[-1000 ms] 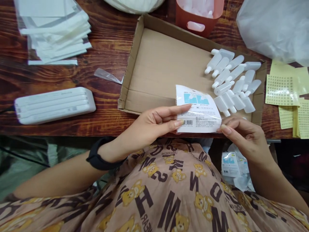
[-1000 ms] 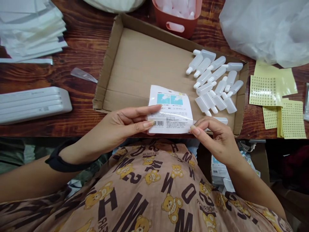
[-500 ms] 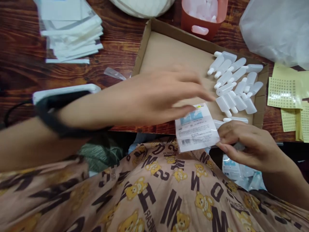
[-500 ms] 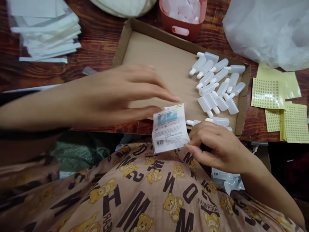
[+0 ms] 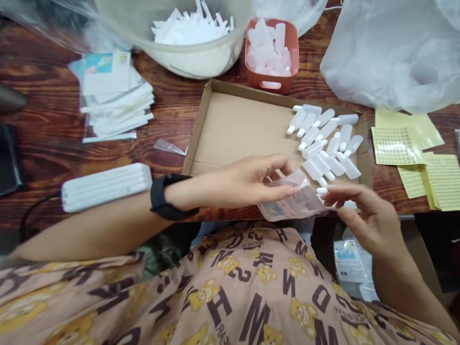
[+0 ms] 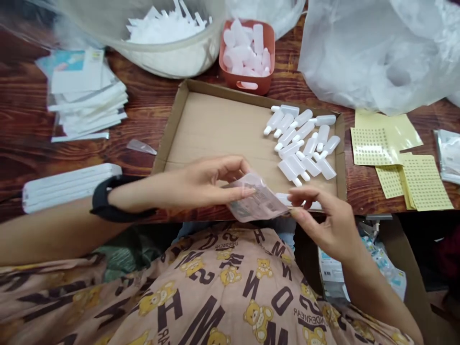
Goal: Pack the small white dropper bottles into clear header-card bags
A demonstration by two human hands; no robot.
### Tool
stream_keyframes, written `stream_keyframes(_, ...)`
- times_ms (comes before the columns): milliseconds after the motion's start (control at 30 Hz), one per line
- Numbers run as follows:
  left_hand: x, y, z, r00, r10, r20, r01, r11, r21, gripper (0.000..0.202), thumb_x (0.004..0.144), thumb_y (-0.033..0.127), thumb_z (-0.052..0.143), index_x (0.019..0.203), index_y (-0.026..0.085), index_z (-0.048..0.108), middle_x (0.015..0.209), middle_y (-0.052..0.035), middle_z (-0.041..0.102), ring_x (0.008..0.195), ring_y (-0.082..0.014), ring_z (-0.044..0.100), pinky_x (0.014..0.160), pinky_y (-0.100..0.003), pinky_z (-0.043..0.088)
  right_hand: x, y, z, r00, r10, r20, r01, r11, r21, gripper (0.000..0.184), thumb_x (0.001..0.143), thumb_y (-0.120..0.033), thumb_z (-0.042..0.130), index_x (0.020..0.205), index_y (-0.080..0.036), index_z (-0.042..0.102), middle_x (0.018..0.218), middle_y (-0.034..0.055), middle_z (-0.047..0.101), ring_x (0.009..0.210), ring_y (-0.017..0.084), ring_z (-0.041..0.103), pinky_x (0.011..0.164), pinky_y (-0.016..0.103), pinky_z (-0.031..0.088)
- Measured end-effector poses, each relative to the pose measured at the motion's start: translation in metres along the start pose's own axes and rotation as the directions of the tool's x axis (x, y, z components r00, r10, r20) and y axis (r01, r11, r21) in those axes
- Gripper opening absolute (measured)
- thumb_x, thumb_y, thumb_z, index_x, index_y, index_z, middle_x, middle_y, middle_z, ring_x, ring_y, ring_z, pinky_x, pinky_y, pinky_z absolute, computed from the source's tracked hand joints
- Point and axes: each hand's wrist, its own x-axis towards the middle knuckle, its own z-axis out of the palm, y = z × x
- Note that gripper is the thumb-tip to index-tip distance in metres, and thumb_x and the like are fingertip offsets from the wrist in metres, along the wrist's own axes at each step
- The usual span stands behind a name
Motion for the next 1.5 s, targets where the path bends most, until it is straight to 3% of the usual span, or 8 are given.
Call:
stream_keyframes(200, -0.017, -0.003, 0.017, 0.994, 0.015, -0.109, -0.029, 0.992, -0.121, 0.031, 0.108, 0.042, 0.065, 0.13, 0.024, 0.075, 0.121, -0.0074, 0.081, 0.101, -0.0168, 0.076, 0.085, -0.025, 0.06, -0.002, -0.007, 0.027, 0.996, -0.085, -0.025, 0.086, 0.994, 0.067, 0.009, 0.1, -0.021, 0.071, 0.094, -0.028, 0.072, 0.084, 0.0018, 0.08, 0.07, 0.02, 0.075, 0.062, 0.032, 0.06)
stream_keyframes(400, -0.021, 0.004, 0.018, 0.997, -0.024, -0.075, 0.011, 0.987, -0.162, 0.031, 0.107, 0.042, 0.067, 0.132, 0.031, 0.081, 0.133, -0.0048, 0.082, 0.121, -0.0216, 0.077, 0.105, -0.031, 0.06, 0.002, -0.012, 0.02, 0.996, -0.094, 0.001, 0.093, 0.987, 0.129, 0.014, 0.101, -0.021, 0.07, 0.089, -0.026, 0.067, 0.081, 0.001, 0.076, 0.071, 0.018, 0.073, 0.063, 0.03, 0.059)
stream_keyframes(667, -0.027, -0.005, 0.031, 0.973, -0.015, -0.228, -0.046, 0.964, -0.262, 0.029, 0.11, 0.044, 0.064, 0.118, 0.029, 0.087, 0.129, -0.0024, 0.084, 0.115, -0.0149, 0.077, 0.097, -0.02, 0.057, 0.001, -0.017, 0.019, 0.991, -0.137, 0.009, 0.132, 0.968, 0.214, 0.019, 0.099, -0.014, 0.07, 0.084, -0.025, 0.066, 0.077, -0.0016, 0.072, 0.07, 0.015, 0.071, 0.065, 0.027, 0.057)
stream_keyframes(867, -0.016, -0.015, 0.03, 0.998, 0.021, 0.063, 0.011, 0.88, -0.474, 0.051, 0.1, 0.037, 0.077, 0.149, 0.027, 0.07, 0.144, -0.0105, 0.076, 0.131, -0.0251, 0.072, 0.102, -0.032, 0.061, -0.017, -0.001, 0.03, 0.971, 0.056, -0.234, 0.024, 0.945, 0.326, 0.021, 0.103, -0.029, 0.07, 0.082, -0.028, 0.071, 0.075, -0.0012, 0.07, 0.07, 0.017, 0.068, 0.069, 0.031, 0.057)
stream_keyframes(1167, -0.02, 0.002, 0.015, 0.924, -0.308, 0.227, 0.321, 0.947, -0.023, 0.039, 0.096, 0.031, 0.074, 0.133, 0.022, 0.08, 0.128, -0.004, 0.083, 0.106, -0.0205, 0.078, 0.088, -0.024, 0.056, 0.009, -0.012, -0.01, 0.969, 0.21, 0.129, -0.236, 0.943, 0.235, 0.023, 0.105, -0.048, 0.069, 0.099, -0.031, 0.084, 0.093, 0.001, 0.082, 0.084, 0.018, 0.075, 0.074, 0.03, 0.057)
stream_keyframes(1233, -0.017, 0.006, 0.019, 0.911, -0.32, 0.261, 0.302, 0.947, 0.107, 0.038, 0.096, 0.03, 0.073, 0.133, 0.025, 0.081, 0.123, -0.0016, 0.085, 0.104, -0.0201, 0.078, 0.086, -0.023, 0.053, 0.03, -0.02, -0.017, 0.913, 0.149, 0.38, -0.22, 0.964, 0.152, 0.021, 0.101, -0.047, 0.073, 0.099, -0.03, 0.086, 0.095, 0.0017, 0.083, 0.085, 0.018, 0.076, 0.075, 0.031, 0.056)
stream_keyframes(1333, -0.014, 0.008, 0.027, 0.897, -0.35, 0.269, 0.272, 0.919, 0.287, 0.039, 0.094, 0.032, 0.074, 0.132, 0.028, 0.082, 0.118, -0.001, 0.086, 0.095, -0.02, 0.078, 0.08, -0.023, 0.048, 0.055, -0.028, -0.019, 0.713, 0.049, 0.699, -0.152, 0.985, 0.086, 0.027, 0.1, -0.052, 0.073, 0.11, -0.03, 0.087, 0.098, 0.0024, 0.085, 0.082, 0.018, 0.077, 0.07, 0.029, 0.055)
stream_keyframes(1500, -0.017, 0.006, 0.032, 0.878, -0.406, 0.251, 0.264, 0.851, 0.454, 0.043, 0.093, 0.038, 0.076, 0.135, 0.03, 0.08, 0.119, -0.0034, 0.085, 0.088, -0.0203, 0.076, 0.076, -0.026, 0.045, 0.065, -0.032, -0.011, 0.576, 0.057, 0.815, -0.097, 0.995, -0.002, 0.026, 0.103, -0.046, 0.067, 0.103, -0.03, 0.087, 0.095, 0.0016, 0.085, 0.077, 0.017, 0.078, 0.066, 0.028, 0.053)
